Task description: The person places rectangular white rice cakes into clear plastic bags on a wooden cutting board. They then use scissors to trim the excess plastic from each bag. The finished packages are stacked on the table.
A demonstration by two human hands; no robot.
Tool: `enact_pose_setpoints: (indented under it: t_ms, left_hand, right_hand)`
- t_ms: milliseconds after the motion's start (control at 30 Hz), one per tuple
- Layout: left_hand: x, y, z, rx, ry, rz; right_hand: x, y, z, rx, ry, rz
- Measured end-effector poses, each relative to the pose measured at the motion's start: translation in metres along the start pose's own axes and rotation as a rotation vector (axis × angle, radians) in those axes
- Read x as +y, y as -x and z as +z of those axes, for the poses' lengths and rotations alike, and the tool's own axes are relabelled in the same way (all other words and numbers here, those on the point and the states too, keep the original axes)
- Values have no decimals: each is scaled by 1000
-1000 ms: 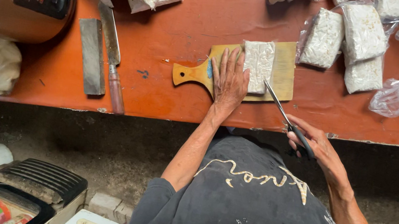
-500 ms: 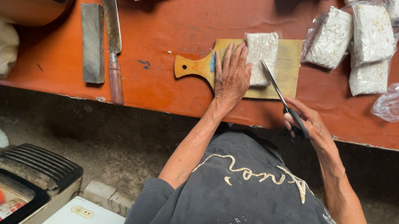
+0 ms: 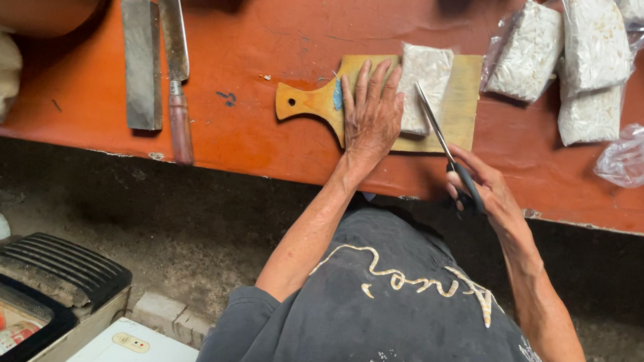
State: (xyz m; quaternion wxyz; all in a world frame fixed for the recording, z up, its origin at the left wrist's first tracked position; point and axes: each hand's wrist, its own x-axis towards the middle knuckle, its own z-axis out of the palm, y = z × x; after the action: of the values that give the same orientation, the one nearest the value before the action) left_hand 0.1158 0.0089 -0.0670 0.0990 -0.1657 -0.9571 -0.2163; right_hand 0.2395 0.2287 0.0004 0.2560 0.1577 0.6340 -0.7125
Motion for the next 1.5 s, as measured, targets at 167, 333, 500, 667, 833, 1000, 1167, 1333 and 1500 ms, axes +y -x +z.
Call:
enact_pose_setpoints:
  t_ms: [167, 333, 500, 667, 833, 1000, 1167, 1333, 1500]
  left_hand:
    - [4, -4, -1, 24, -17, -14]
    - [8, -3, -4, 34, -32, 1]
    - [9, -3, -6, 40, -16, -7]
    - [8, -1, -8, 40, 106, -55]
    - [-7, -34, -1, 29, 205, 69]
    - [-23, -61, 3, -209, 184, 187]
    - [-21, -28, -16, -107, 198, 133]
    - [2, -25, -22, -80, 145, 83]
    - [12, -29, -23, -49, 138, 116]
  right_hand:
    - [-25, -28, 20, 40, 57, -16]
    - [-69, -59, 38, 122, 141, -91]
    - [-81, -81, 22, 55, 80, -153]
    - [-24, -13, 8, 31, 10, -47]
    - [20, 20, 14, 57, -120, -20]
    - [22, -1, 22, 155, -222, -102]
    - [25, 14, 33, 121, -176, -73]
    - [26, 19, 34, 95, -156, -43]
    - [14, -17, 32, 112, -239, -82]
